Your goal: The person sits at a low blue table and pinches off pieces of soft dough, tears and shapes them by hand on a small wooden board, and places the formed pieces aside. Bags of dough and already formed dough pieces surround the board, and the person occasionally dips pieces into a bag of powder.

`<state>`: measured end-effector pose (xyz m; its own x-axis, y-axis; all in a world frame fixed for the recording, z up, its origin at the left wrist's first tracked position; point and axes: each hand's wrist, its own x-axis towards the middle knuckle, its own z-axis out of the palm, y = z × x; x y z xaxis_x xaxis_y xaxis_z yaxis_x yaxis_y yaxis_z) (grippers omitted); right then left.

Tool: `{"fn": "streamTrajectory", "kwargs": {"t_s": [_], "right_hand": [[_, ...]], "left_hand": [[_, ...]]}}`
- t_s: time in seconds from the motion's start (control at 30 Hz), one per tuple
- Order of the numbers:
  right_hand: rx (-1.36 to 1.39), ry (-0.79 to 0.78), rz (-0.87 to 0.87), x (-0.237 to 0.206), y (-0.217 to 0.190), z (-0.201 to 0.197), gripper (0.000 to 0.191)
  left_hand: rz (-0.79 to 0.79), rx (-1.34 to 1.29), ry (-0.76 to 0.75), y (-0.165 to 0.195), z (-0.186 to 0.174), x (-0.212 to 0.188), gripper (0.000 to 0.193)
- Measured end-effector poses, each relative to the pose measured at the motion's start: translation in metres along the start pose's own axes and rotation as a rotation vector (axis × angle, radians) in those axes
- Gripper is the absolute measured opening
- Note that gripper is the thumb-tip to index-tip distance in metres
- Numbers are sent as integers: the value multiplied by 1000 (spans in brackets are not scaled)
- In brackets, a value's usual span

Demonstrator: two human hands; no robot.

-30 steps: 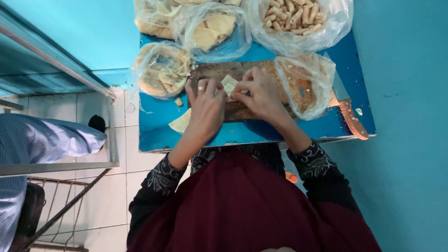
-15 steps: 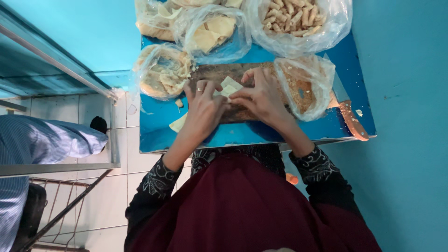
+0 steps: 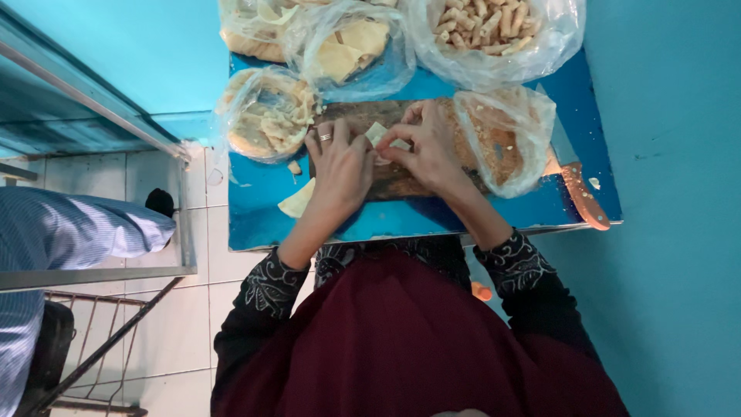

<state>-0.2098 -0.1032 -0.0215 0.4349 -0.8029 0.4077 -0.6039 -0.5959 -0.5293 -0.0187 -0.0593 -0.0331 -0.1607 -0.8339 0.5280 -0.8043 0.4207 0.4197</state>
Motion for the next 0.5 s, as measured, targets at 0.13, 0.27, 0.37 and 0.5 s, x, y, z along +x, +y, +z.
{"fn": "streamTrajectory", "kwargs": {"t_s": [0.13,0.27,0.37,0.5], "right_hand": [[-9,-11,-11,-7,-2,2,17],[-90,8,-11,-10,-1,3,18],[-63,11,49,-6,1,4,15],[-52,22,110,1,-1,6,17]], "left_hand": [[-34,19,10,4,0,2,14],[-94,-29,85,7,-1,3,17],[-84,-99,152,6,-5,1,12],[54,-15,136,5,-10,-5,9]]}}
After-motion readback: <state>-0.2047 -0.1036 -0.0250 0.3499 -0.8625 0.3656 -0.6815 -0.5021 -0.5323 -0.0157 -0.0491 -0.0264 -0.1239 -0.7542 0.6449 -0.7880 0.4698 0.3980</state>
